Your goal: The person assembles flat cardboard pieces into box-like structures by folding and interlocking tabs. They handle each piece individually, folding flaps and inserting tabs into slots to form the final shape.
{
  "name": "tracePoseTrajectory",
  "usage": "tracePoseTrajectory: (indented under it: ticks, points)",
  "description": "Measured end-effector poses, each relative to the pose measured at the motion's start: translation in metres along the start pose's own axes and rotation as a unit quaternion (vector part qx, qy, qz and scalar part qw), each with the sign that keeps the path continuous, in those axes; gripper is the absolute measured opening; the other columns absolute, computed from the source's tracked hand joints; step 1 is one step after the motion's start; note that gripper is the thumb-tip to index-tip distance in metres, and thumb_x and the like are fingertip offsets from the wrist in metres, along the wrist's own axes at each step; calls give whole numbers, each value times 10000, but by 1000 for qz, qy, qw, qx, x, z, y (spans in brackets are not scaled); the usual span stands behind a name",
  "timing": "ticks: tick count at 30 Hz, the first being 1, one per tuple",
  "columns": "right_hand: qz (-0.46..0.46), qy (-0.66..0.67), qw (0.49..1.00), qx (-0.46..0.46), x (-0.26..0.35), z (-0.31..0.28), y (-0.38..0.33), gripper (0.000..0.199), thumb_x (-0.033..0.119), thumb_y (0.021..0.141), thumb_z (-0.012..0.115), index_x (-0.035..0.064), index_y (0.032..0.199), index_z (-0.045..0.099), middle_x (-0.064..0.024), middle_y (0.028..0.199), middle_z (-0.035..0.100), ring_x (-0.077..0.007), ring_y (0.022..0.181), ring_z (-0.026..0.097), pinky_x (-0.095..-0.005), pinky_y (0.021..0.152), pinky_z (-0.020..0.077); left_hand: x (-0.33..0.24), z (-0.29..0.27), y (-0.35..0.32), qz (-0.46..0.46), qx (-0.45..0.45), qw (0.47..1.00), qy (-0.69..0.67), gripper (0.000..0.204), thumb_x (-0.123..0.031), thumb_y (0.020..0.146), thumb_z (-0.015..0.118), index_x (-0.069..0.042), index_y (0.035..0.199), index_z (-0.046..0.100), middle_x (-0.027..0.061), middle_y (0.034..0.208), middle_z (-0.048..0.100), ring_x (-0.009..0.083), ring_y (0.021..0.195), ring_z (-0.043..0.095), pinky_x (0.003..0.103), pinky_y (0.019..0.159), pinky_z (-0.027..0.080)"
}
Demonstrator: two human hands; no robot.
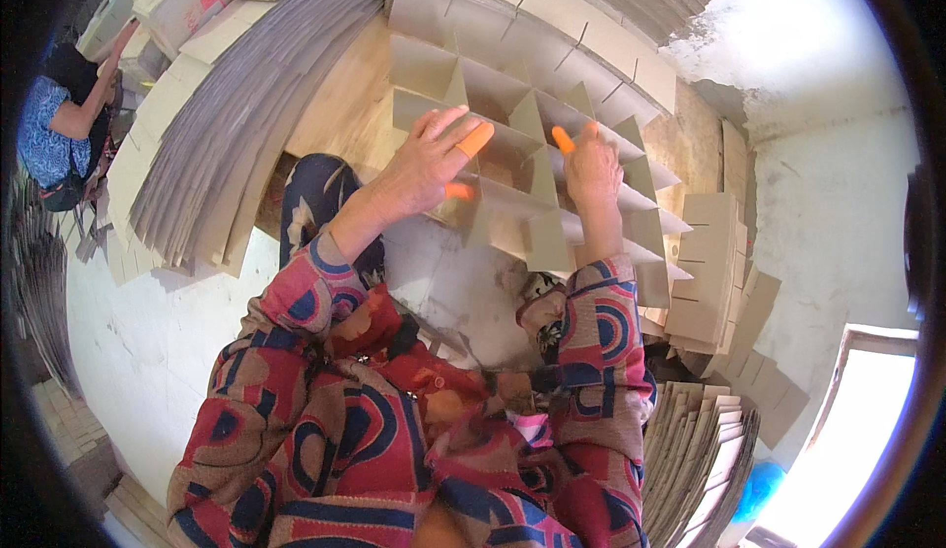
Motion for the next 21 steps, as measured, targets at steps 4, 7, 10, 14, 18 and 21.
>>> tracePoseTrajectory:
  ticks: [4, 7, 10, 14, 18, 21]
  points:
    - [-54, 174, 960, 211, 18, 14, -24, 217, 173, 878, 601, 17, 1020, 652, -176, 879, 673, -382, 847, 645, -451, 737, 513, 7, 8, 20, -10, 66, 998, 22, 878, -135, 642, 780, -48, 1417, 377, 128, 1444, 398, 349, 1366, 310, 457, 1106, 293]
    - [-99, 193, 975, 52, 23, -29, -36, 323, 153, 858, 624, -26, 1127, 624, -177, 901, 683, -381, 862, 644, -423, 772, 511, 11, 21, 45, 17, 98, 994, 36, 881, -113, 652, 764, -52, 1429, 354, 118, 1463, 373, 349, 1380, 281, 454, 1122, 283]
    - [-120, 34, 985, -117, 10, -51, -37, 422, 254, 855, 664, -13, 1176, 599, -193, 916, 667, -359, 887, 636, -415, 720, 518, 20, 38, 64, 34, 113, 992, 48, 868, -80, 657, 735, -60, 1434, 348, 122, 1453, 386, 350, 1390, 263, 441, 1144, 262]
    - [-29, 122, 989, 77, -33, -13, -46, 642, 436, 841, 676, -39, 1244, 523, -237, 902, 647, -378, 835, 648, -428, 677, 519, 39, 64, 75, 29, 132, 991, -9, 774, -115, 689, 725, -80, 1398, 417, 117, 1391, 461, 323, 1322, 355, 426, 1073, 331]
    - [-16, 147, 971, 189, -14, -5, -68, 677, 446, 814, 707, -30, 1258, 521, -217, 856, 660, -399, 736, 652, -434, 637, 512, 39, 66, 72, 5, 194, 980, -32, 619, -213, 730, 718, -106, 1310, 532, 90, 1216, 567, 291, 1150, 475, 425, 978, 372]
    - [-38, 99, 987, 123, -21, 15, -90, 459, 366, 818, 720, 42, 1110, 578, -202, 763, 653, -386, 677, 640, -446, 566, 486, 29, 61, 67, 74, 100, 992, -23, 489, -208, 767, 690, -107, 1229, 569, 84, 1105, 601, 293, 1026, 526, 407, 921, 400]
Point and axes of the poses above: each hand's wrist, its own y-axis towards the middle knuckle, its own z-axis out of the palm, x = y × z, the point moved 8 cm from there along y, towards the middle knuckle
